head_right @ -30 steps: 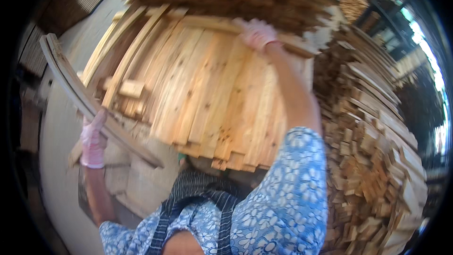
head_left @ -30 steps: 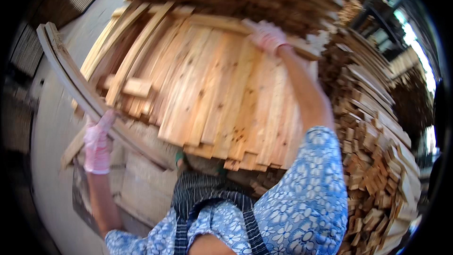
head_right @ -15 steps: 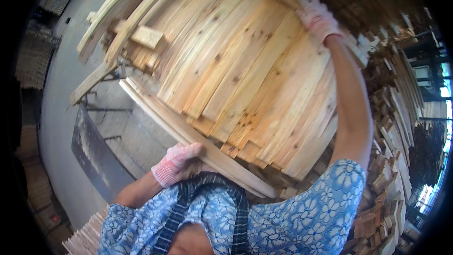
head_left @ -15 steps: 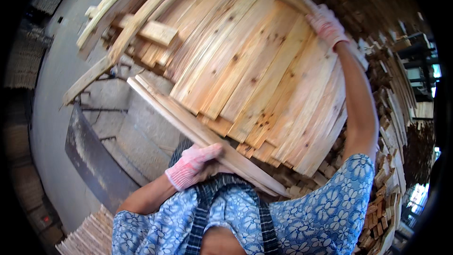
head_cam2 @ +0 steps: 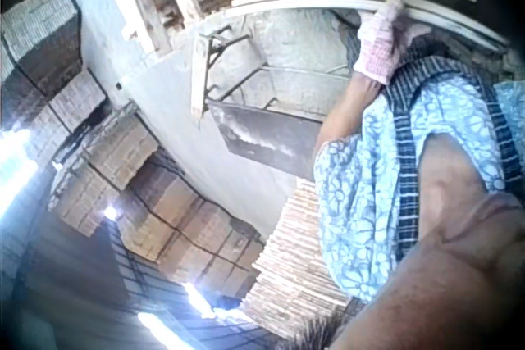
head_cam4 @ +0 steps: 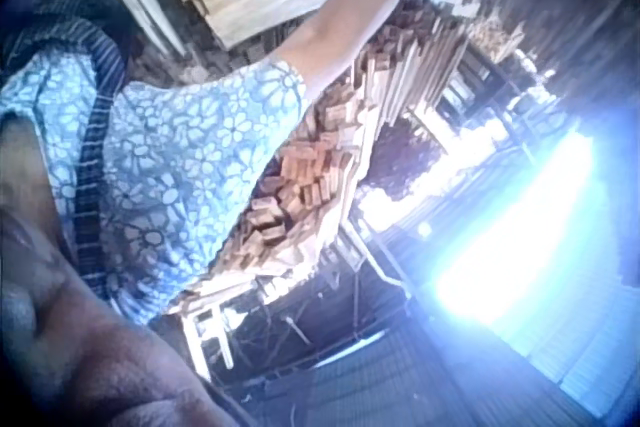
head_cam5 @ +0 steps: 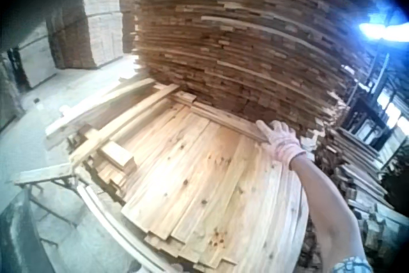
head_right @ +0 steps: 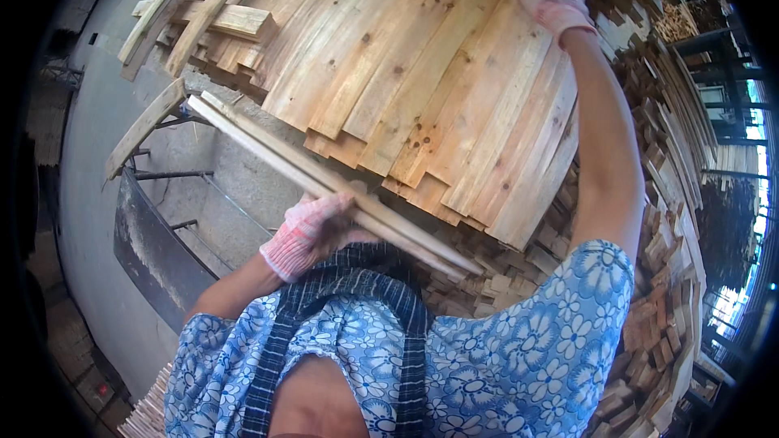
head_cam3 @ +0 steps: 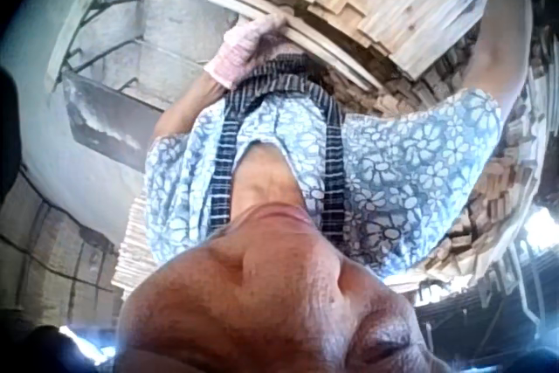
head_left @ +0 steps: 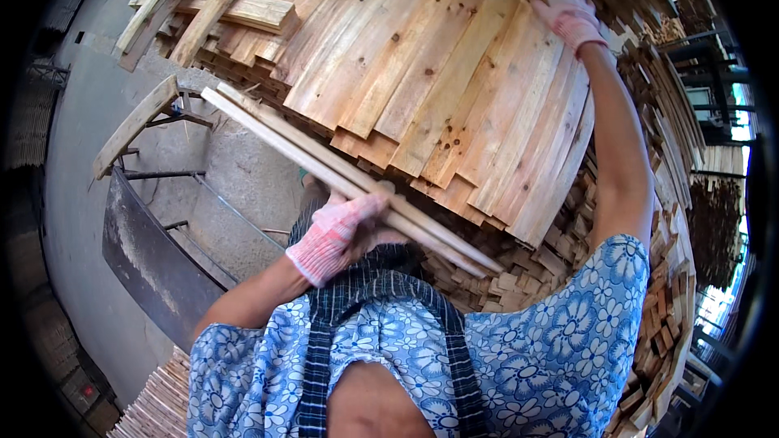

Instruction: The person stacks wooden planks in a lumber yard. They pick up planks from a pile and place them onto a growing stack, arranging them carefully by hand.

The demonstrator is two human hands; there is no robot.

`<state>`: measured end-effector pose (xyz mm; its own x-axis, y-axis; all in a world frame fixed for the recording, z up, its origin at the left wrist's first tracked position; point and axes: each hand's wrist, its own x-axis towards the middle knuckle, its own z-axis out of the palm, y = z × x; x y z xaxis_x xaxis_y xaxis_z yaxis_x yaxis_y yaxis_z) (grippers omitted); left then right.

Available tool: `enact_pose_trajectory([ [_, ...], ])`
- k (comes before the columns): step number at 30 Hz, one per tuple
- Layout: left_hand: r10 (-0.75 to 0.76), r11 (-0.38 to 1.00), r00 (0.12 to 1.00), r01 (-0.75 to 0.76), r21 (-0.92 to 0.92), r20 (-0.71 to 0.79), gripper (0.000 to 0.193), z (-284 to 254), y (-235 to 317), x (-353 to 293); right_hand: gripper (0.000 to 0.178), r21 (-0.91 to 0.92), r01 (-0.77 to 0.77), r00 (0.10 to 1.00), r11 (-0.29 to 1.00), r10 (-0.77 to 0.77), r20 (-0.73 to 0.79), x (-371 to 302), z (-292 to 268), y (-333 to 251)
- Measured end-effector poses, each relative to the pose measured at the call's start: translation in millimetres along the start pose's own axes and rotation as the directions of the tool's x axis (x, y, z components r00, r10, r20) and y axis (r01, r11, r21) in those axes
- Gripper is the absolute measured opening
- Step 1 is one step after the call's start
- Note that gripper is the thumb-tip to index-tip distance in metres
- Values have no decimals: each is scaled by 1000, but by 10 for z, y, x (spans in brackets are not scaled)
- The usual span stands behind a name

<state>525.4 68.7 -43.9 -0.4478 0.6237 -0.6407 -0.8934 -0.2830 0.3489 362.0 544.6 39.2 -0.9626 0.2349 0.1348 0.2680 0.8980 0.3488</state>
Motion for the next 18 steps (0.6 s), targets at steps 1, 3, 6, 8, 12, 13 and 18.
enact_pose_trajectory([
  [1, -93, 995, 994, 95, -38, 62, 60, -40, 23, -72, 74, 13, -23, 999, 1000, 23, 29, -129, 104, 280],
  [3, -120, 992, 987, 124, -37, 106, 61, -156, -57, -120, 75, 15, -105, 960, 994, 97, 264, -301, 307, 771],
  [6, -232, 963, 963, 247, -103, 139, 43, -81, -52, 307, 73, 96, -92, 988, 991, 79, 131, -429, 773, 1209],
  [8, -170, 957, 965, 210, -201, 200, 41, 171, 13, 515, 75, 181, -83, 980, 980, 46, 196, -335, 677, 1176],
  [12, -154, 977, 975, 174, -125, 157, 39, 324, 123, 456, 76, 252, -118, 977, 960, 67, 202, -285, 570, 1150],
  [13, -146, 974, 975, 171, -150, 166, 37, 271, 82, 481, 77, 247, -118, 977, 962, 68, 203, -276, 534, 1121],
  [18, -172, 959, 968, 207, -193, 183, 32, -50, -81, 190, 79, 261, -107, 987, 959, 70, 147, -321, 513, 1091],
])
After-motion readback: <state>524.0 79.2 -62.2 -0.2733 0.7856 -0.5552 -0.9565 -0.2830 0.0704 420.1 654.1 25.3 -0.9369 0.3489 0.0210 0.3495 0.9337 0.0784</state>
